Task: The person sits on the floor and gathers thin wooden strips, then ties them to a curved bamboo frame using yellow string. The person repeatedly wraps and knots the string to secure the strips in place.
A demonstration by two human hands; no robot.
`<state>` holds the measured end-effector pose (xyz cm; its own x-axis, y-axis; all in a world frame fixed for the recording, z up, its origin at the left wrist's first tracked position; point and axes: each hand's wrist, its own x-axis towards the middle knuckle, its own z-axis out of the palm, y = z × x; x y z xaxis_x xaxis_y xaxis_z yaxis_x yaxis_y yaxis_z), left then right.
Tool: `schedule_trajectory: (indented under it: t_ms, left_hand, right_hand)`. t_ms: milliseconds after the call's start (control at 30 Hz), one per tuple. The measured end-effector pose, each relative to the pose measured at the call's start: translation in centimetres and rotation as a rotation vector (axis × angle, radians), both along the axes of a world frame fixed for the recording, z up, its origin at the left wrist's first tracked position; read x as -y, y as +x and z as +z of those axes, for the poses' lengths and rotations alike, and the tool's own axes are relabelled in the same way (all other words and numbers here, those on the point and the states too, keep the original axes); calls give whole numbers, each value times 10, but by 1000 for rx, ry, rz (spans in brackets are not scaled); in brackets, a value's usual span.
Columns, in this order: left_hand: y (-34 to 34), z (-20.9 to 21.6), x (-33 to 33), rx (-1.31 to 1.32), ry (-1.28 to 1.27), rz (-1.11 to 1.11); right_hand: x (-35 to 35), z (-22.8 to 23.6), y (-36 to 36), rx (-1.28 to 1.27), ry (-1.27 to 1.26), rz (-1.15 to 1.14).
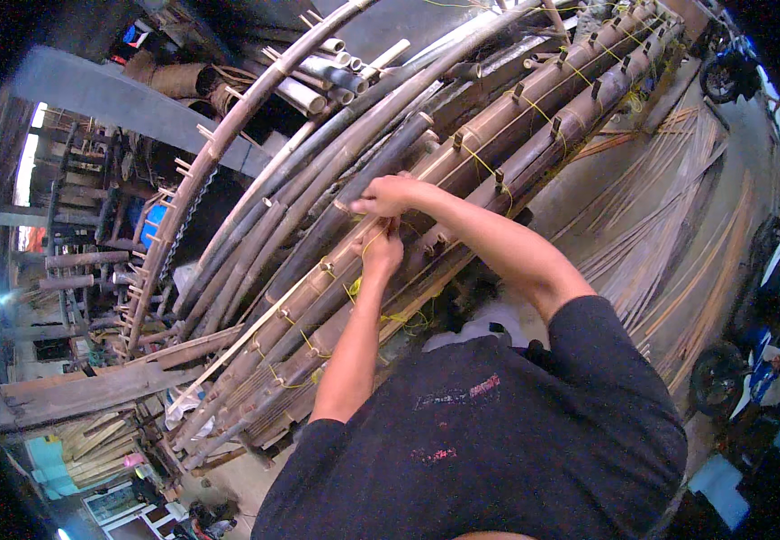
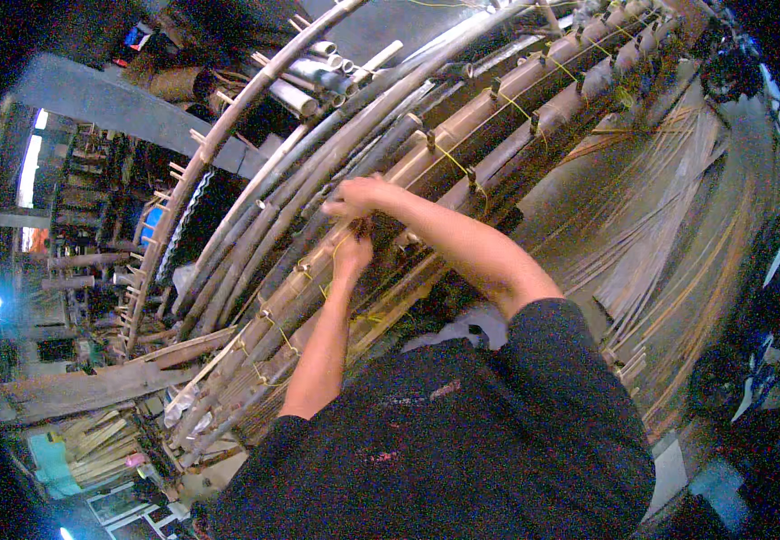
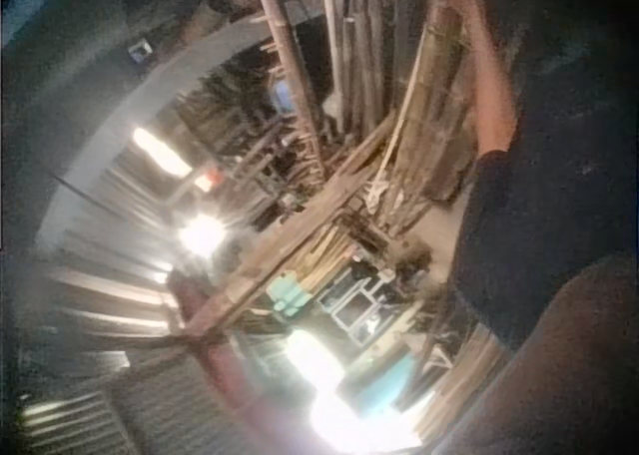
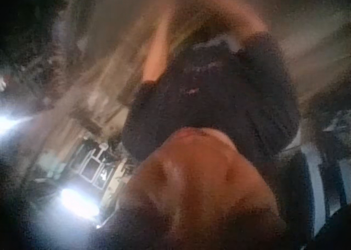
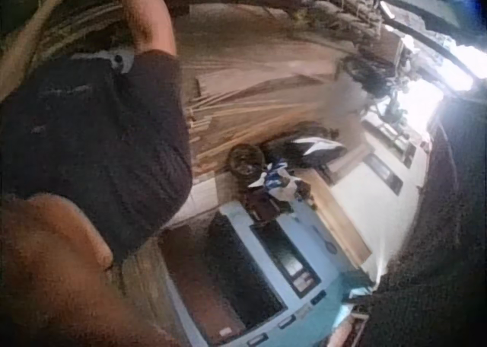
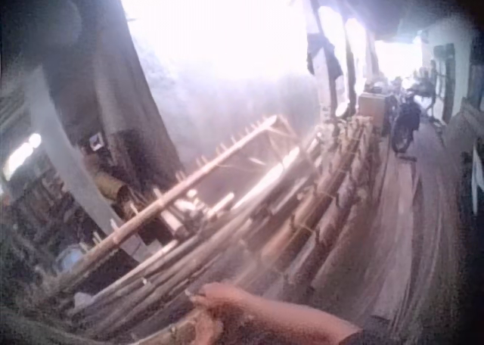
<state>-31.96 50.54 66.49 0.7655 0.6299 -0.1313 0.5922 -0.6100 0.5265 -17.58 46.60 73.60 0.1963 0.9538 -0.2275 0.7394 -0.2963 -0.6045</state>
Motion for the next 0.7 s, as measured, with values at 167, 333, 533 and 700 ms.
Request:
schedule_trajectory:
  t_ms: [167,333,533,700]
  left_hand:
    - [-8,-20,9,201,202,134]
    - [11,24,4,492,-105,13]
    - [75,-13,-88,294,250,87]
    - [59,-18,-105,90,163,-19]
  right_hand:
    - [117,11,-47,-513,399,248]
    - [151,-73,-92,-344,429,111]
    - [168,-78,-98,38,492,126]
    - [161,-90,-115,203,364,-8]
